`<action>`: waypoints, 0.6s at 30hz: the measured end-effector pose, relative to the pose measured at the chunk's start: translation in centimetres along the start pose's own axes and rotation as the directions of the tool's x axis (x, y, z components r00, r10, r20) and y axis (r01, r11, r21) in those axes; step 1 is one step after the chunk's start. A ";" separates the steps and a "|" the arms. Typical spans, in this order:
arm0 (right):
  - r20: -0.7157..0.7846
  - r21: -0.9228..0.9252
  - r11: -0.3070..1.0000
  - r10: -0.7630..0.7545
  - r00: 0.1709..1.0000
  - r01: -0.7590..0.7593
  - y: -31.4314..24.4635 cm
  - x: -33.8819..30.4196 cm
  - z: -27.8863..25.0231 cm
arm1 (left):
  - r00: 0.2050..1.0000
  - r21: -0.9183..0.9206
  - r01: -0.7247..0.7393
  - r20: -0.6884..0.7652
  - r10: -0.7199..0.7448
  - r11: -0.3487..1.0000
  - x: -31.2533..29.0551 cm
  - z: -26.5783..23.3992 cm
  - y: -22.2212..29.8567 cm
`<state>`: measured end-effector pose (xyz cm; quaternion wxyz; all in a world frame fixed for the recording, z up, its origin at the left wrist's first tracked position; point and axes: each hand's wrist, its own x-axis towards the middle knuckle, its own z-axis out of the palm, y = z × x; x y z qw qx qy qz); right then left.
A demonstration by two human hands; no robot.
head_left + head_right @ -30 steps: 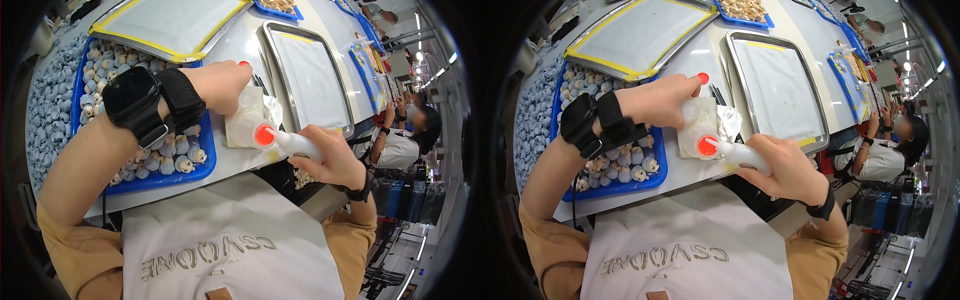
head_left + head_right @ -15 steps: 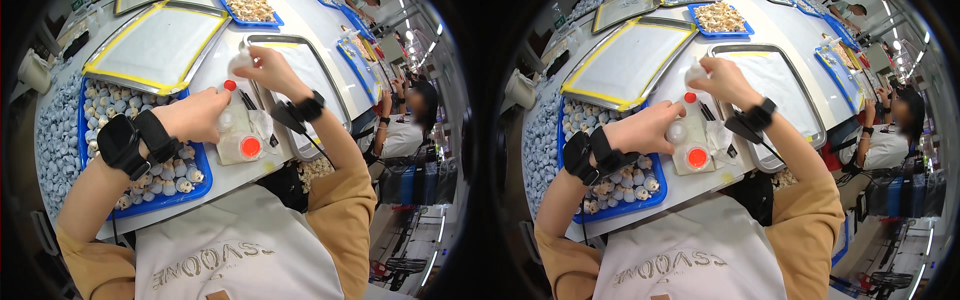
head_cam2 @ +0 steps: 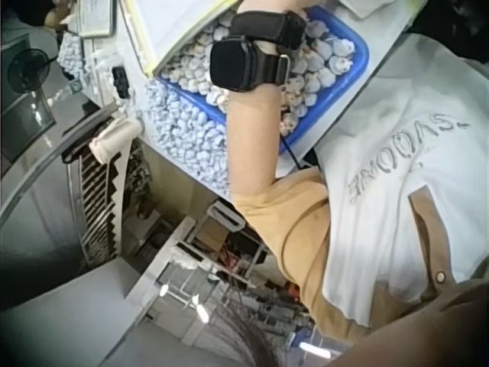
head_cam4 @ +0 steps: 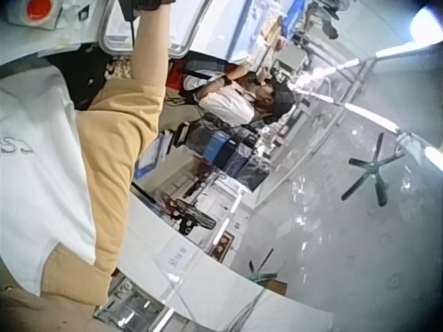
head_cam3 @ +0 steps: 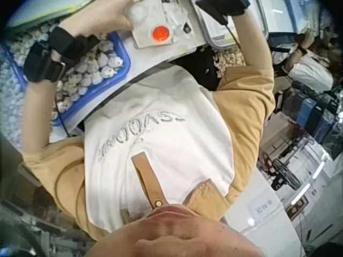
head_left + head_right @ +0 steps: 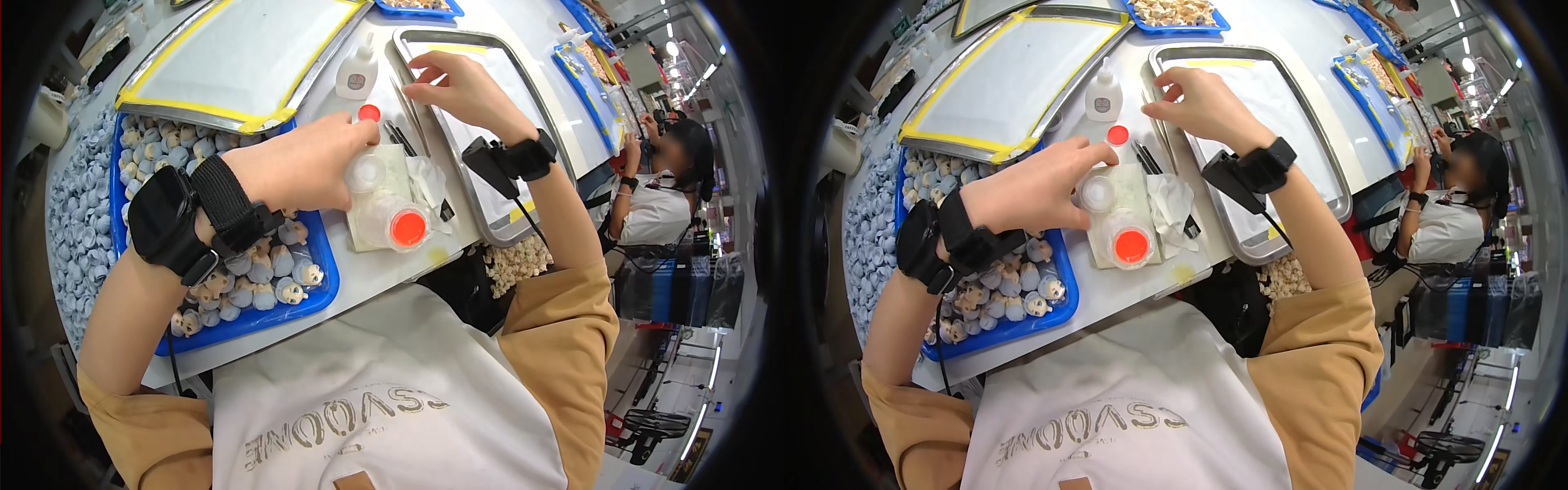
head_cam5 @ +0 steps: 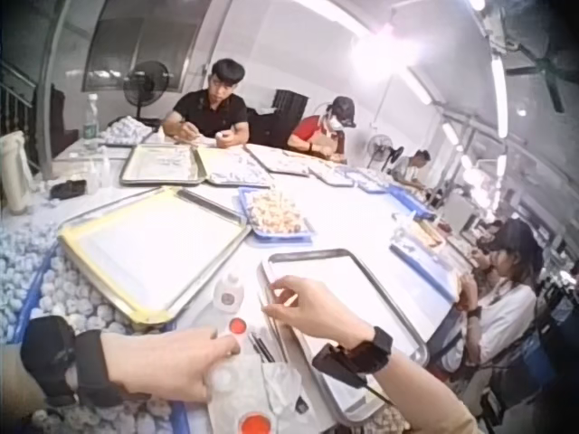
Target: The person applies a red liquid substance from a small bottle into a clear plastic container using a metal tool. The person then uses a black utility knife to scrape the sides of the container, ensuring the liquid is evenly distributed. The workspace contains trays of small figurine heads.
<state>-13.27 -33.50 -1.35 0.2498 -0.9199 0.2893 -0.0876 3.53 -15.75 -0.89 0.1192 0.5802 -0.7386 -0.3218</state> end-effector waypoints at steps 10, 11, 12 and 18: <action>-0.013 -0.104 0.995 0.002 1.000 -0.003 -0.3 -0.9 -0.2 | 1.000 0.004 0.006 -0.019 -0.006 1.000 -0.2 0.3 -0.2; -0.012 -0.165 0.985 0.043 0.999 -0.045 -0.5 -0.8 -0.4 | 1.000 0.011 0.017 0.007 -0.017 1.000 -0.2 0.2 0.0; -0.009 -0.221 0.974 0.050 0.999 -0.051 -0.4 -0.8 -0.1 | 0.999 0.019 0.029 0.036 -0.030 0.999 -0.2 0.0 0.2; -0.007 -0.531 0.844 0.086 0.996 -0.077 -1.6 1.0 3.1 | 0.995 0.073 0.050 0.082 -0.056 0.996 -0.2 0.1 0.5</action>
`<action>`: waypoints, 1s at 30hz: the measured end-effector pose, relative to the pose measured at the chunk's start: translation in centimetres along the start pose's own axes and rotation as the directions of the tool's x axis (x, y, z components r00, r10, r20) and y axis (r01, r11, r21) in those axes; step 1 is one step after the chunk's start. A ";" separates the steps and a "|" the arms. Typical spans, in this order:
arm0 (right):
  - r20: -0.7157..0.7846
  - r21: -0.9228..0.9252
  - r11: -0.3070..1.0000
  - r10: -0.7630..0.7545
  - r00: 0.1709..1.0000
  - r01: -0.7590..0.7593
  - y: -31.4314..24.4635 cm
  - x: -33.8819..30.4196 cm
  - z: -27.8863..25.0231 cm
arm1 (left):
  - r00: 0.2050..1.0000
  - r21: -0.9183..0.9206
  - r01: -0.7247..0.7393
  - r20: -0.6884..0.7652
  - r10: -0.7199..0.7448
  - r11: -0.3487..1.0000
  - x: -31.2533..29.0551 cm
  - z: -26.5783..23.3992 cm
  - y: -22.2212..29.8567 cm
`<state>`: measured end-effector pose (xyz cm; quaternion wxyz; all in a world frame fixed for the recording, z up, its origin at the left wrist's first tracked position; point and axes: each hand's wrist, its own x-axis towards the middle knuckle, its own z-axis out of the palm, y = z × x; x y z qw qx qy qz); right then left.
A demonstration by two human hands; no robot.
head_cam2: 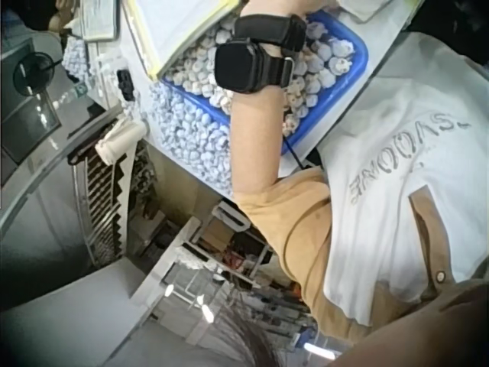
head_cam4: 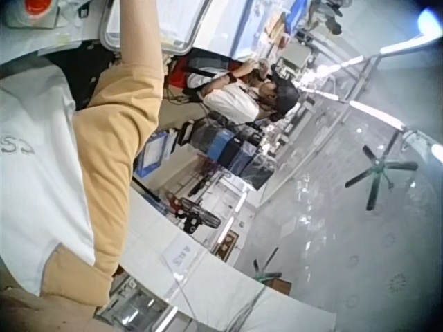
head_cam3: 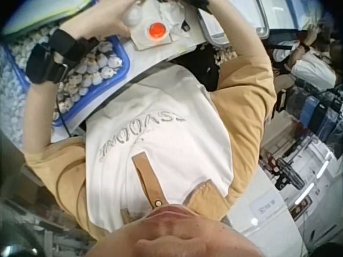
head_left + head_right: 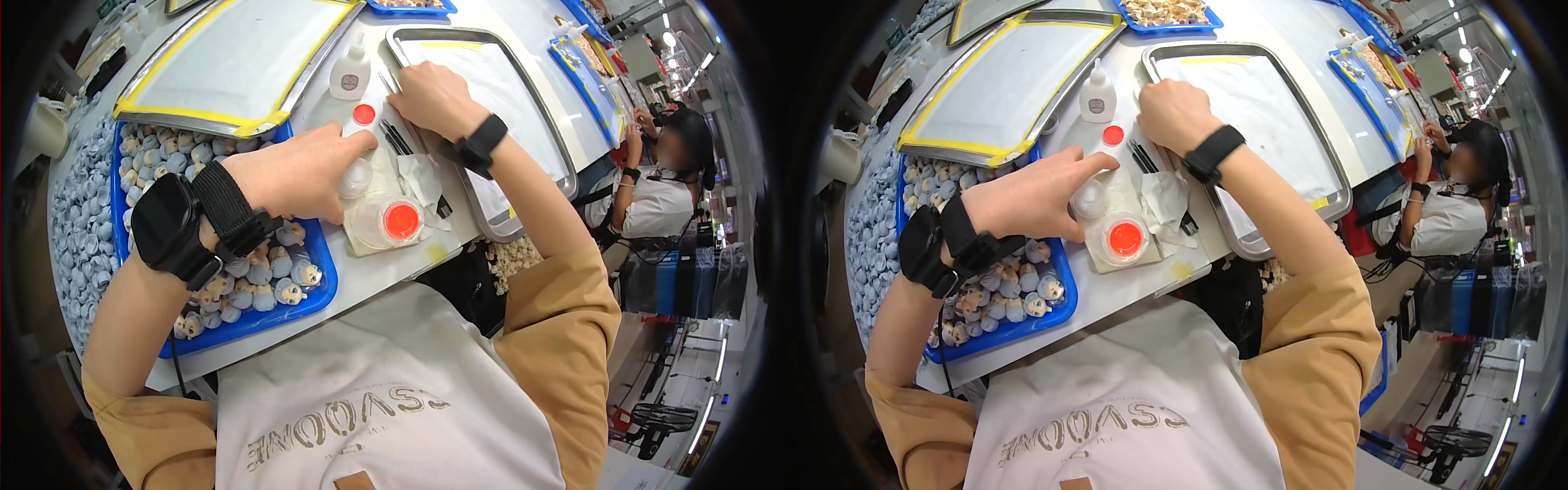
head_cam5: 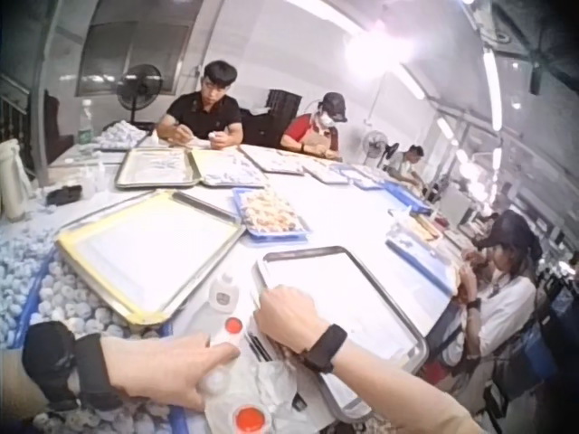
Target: The person applies a red liquid substance from a small bottle into a clear plastic container using a metal tool. The person then uses a black utility knife to scrape the sides of the container, ensuring the liquid is evenly distributed. The workspace contains trays of small figurine heads.
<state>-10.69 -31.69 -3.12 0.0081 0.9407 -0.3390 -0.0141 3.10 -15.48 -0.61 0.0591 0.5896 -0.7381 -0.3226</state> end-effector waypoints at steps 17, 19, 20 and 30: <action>0.029 0.944 0.325 0.069 0.997 -0.050 3.0 -13.3 -6.4 | 0.996 0.211 -0.032 -0.080 0.049 0.977 0.2 1.6 -0.7; 0.005 0.974 0.227 0.099 0.995 -0.027 2.9 -16.2 -5.2 | 0.994 0.215 -0.043 -0.087 0.063 0.976 0.6 1.8 -0.7; -0.014 0.995 0.100 0.133 0.991 0.001 1.7 -17.1 -4.5 | 0.996 0.210 -0.030 -0.076 0.047 0.977 0.4 1.6 -0.6; -0.218 0.654 -0.688 0.226 0.949 0.314 -1.6 -20.9 0.6 | 0.957 0.057 -0.031 -0.287 0.046 0.998 -5.1 0.2 5.4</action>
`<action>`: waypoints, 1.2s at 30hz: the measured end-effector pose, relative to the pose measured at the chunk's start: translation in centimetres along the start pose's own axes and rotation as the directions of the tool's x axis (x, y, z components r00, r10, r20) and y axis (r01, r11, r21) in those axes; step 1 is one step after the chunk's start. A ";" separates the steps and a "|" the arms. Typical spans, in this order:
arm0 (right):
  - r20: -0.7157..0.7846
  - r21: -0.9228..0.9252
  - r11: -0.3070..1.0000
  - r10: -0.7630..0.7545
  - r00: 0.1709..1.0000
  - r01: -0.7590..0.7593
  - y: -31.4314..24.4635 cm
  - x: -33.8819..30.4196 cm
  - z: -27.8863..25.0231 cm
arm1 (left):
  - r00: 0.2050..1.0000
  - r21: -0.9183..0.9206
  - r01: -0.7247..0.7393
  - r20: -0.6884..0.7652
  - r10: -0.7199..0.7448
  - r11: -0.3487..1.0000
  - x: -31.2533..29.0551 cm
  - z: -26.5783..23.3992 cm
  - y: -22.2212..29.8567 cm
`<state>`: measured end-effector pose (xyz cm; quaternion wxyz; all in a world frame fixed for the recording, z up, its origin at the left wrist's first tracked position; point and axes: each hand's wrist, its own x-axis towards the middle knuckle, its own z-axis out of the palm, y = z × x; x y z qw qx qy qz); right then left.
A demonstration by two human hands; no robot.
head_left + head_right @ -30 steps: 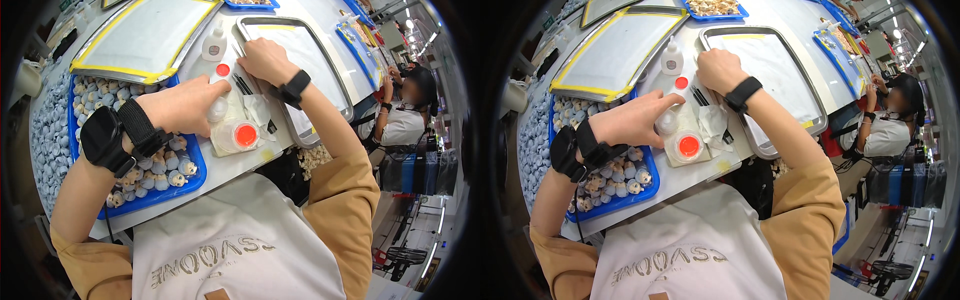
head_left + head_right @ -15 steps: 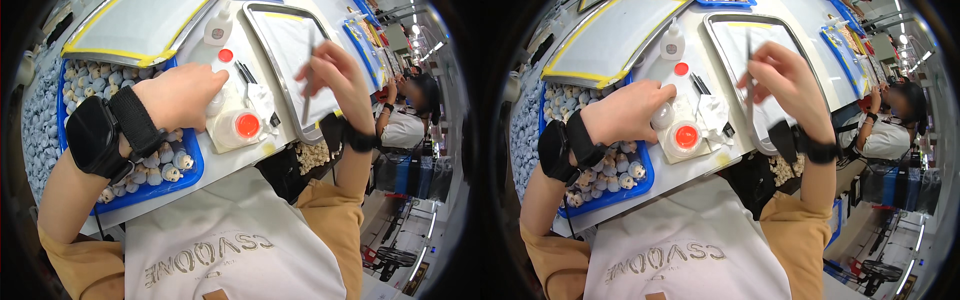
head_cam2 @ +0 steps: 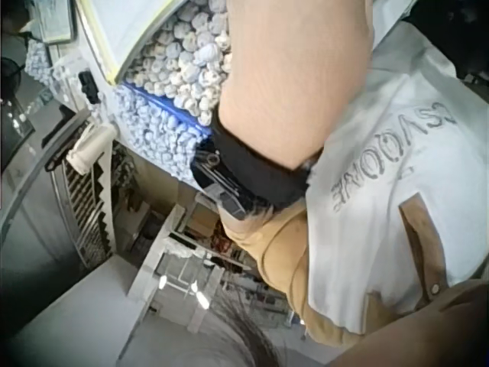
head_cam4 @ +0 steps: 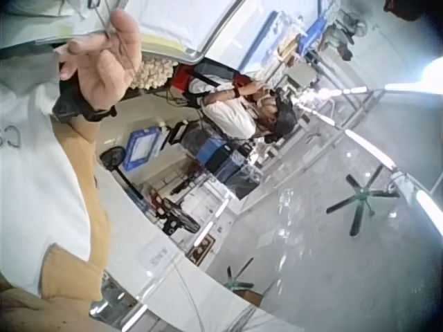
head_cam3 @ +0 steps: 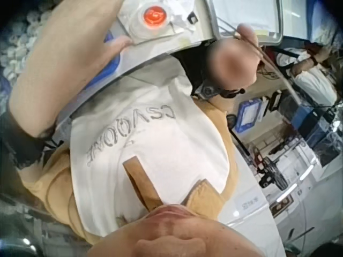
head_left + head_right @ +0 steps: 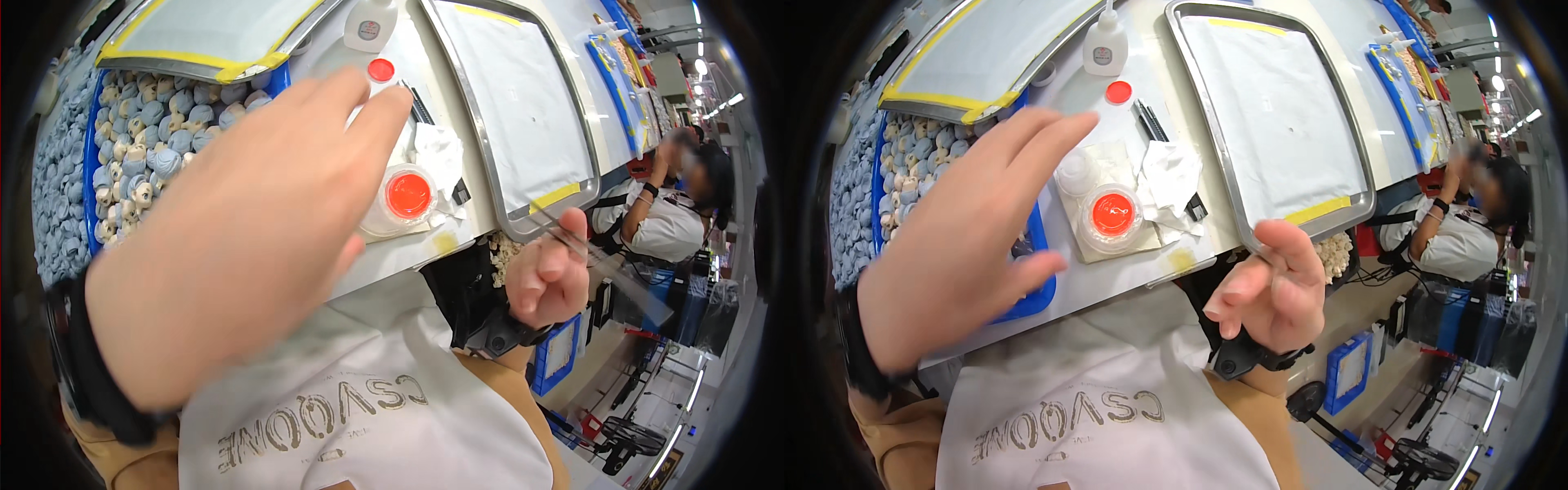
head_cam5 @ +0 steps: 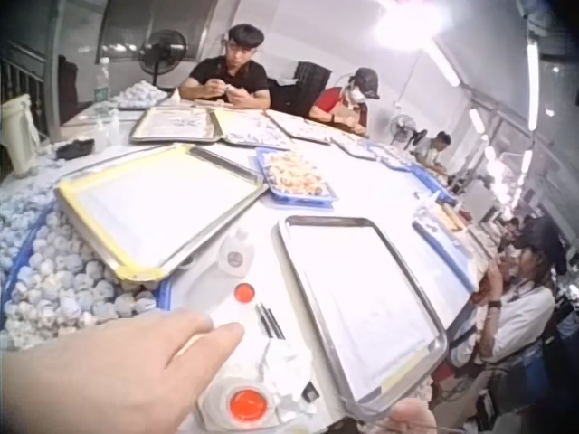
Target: The person applies a red liquid substance from a small bottle into a clear plastic container using a metal tool. The person then uses a black utility knife to scrape the sides of the container, ensuring the liquid is evenly distributed. The workspace contains trays of small figurine heads.
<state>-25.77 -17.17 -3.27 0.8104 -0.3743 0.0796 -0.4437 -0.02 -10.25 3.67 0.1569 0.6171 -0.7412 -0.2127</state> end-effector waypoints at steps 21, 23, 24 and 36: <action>0.450 -0.838 0.186 -0.299 0.841 0.514 3.4 0.8 2.0 | 0.832 -0.580 -0.035 -0.468 -0.298 0.814 -1.3 9.5 1.6; 0.506 -0.849 0.037 -0.231 0.831 0.527 3.1 1.4 2.7 | 0.831 -0.600 -0.044 -0.466 -0.305 0.798 -1.3 9.7 1.3; 0.531 -0.844 -0.034 -0.197 0.824 0.535 3.0 1.8 3.0 | 0.828 -0.608 -0.048 -0.468 -0.309 0.792 -1.3 9.7 1.3; 0.539 -0.842 -0.046 -0.047 0.841 0.538 2.6 3.9 4.7 | 0.799 -0.612 -0.078 -0.510 -0.318 0.787 -0.9 10.4 0.9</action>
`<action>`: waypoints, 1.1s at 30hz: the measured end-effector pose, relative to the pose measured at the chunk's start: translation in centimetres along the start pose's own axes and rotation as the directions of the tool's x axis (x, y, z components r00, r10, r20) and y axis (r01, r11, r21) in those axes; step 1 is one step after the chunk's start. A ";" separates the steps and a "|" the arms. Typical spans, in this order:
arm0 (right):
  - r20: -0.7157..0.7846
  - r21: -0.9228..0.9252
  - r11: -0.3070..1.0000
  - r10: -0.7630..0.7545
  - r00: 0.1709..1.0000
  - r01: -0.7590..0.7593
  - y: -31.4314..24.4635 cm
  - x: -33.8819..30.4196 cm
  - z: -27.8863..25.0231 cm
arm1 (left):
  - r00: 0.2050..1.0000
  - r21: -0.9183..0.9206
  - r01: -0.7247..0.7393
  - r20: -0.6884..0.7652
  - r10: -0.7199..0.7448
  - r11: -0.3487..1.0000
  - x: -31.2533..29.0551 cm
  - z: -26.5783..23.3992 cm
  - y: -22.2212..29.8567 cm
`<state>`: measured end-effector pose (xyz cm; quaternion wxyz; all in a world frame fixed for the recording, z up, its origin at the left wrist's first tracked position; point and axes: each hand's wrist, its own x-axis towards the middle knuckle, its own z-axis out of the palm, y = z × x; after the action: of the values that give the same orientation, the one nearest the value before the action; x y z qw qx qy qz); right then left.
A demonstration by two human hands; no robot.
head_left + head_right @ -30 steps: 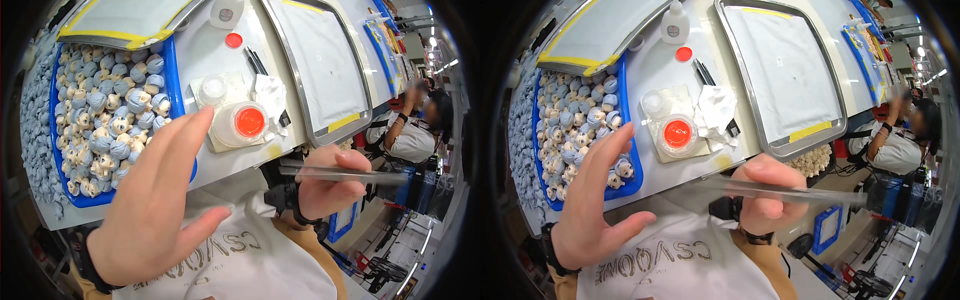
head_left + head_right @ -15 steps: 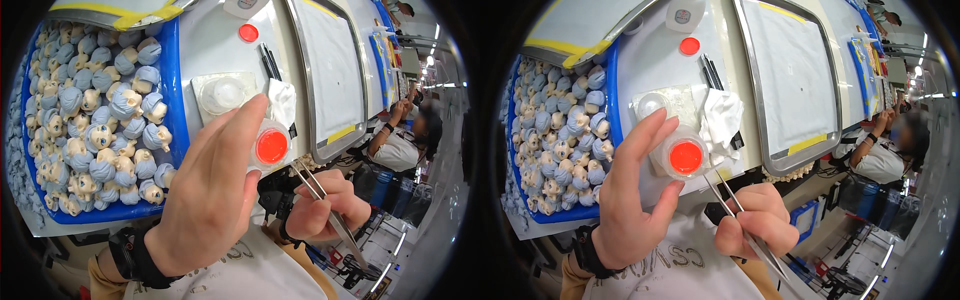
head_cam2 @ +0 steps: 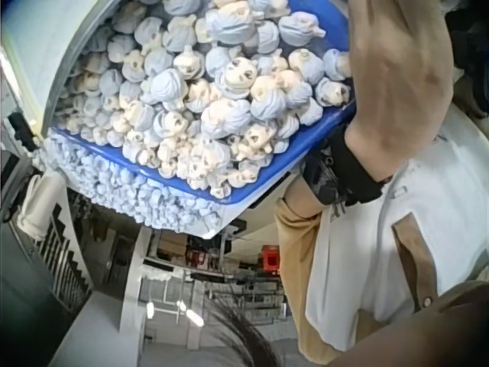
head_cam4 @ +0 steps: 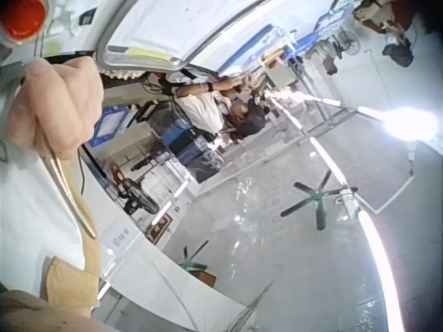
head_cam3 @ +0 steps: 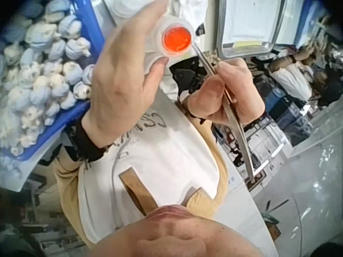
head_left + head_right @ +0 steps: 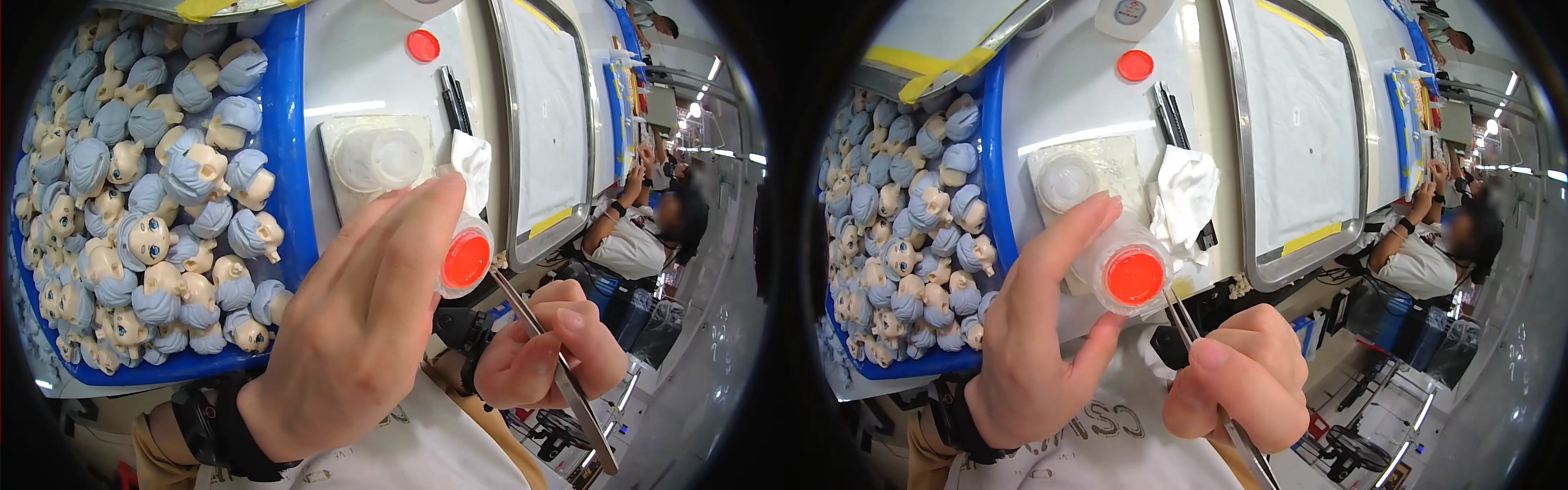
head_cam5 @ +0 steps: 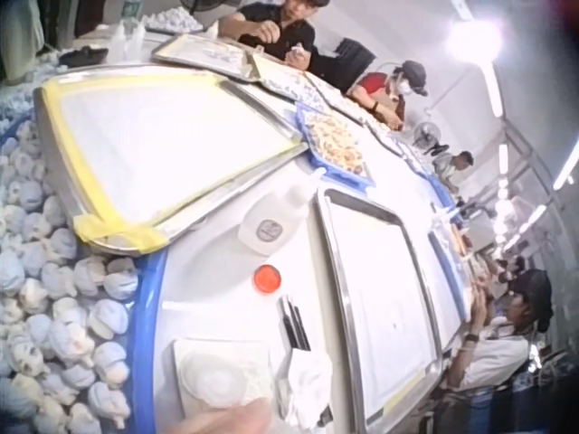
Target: The person applies a red liquid substance from a small bottle into a clear plastic container using a metal tool. The person then uses a black utility knife to scrape the sides of the container, ensuring the liquid is evenly distributed. The workspace contains trays of small figurine heads.
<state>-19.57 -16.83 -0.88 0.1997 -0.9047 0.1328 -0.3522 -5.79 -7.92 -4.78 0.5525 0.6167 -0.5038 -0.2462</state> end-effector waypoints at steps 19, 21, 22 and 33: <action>-0.126 0.081 0.996 0.038 0.991 -0.028 0.3 -0.8 0.9 | 1.000 0.019 -0.020 0.017 0.020 1.000 0.3 0.0 -0.1; -0.132 0.076 0.996 0.048 0.990 -0.038 0.4 -1.2 0.6 | 1.000 0.016 -0.018 0.021 0.017 1.000 0.3 0.0 0.0; -0.129 0.067 0.997 0.036 0.991 -0.027 0.5 -1.4 0.6 | 1.000 0.013 -0.016 0.021 0.016 1.000 0.3 0.2 0.0; -0.195 -0.152 0.981 -0.152 0.969 0.123 1.6 -3.2 1.9 | 0.998 0.243 -0.070 0.026 0.065 0.967 -0.1 0.5 1.0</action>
<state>-20.68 -16.55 -4.80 0.0967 -0.8822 0.1138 -0.4466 -6.60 -7.90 -4.03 0.4760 0.6602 -0.5559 -0.1689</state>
